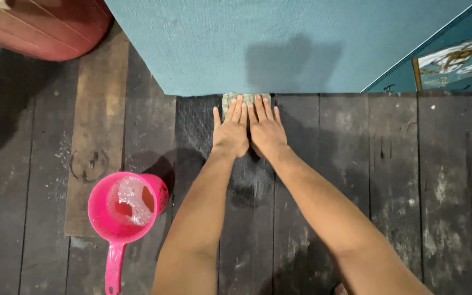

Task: The person folds a cloth, dips it into a pink plastic scoop filled with water, wrings it out, and wipes a small area of the wooden floor near a blue wall. The person repeats the wiping motion on the same spot multiple times.

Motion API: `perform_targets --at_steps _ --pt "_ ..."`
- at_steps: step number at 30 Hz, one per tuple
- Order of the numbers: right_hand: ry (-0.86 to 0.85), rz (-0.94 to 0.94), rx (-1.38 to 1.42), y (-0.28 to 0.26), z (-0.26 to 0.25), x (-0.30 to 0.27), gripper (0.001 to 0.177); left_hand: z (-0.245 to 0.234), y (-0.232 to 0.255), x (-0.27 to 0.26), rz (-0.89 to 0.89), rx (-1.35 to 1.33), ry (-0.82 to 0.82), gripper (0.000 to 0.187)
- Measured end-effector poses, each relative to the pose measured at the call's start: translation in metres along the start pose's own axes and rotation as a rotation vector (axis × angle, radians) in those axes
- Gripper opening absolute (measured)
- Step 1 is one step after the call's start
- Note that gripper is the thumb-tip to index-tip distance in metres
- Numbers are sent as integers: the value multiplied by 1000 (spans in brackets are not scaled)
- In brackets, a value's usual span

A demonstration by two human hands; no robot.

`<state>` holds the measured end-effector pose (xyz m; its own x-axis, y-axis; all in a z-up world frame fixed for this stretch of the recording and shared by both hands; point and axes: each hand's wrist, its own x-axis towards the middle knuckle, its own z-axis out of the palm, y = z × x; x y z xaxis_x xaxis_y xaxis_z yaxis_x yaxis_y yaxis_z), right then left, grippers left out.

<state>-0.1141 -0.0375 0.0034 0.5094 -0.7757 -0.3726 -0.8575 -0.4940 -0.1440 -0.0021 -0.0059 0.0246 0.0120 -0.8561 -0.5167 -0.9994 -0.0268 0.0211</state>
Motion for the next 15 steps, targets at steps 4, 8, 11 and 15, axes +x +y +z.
perform_targets --at_steps 4,8,11,15 --pt "-19 -8 -29 7 17 -7 64 10 4 -2 8 23 -15 78" --pt "-43 -12 4 0 35 -43 63 19 12 -41 37 59 -23 82" --pt "11 -40 -46 -7 52 -80 62 34 21 -76 65 46 0 84" --pt "105 -82 -166 -14 80 -130 60 51 38 -128 79 54 6 85"
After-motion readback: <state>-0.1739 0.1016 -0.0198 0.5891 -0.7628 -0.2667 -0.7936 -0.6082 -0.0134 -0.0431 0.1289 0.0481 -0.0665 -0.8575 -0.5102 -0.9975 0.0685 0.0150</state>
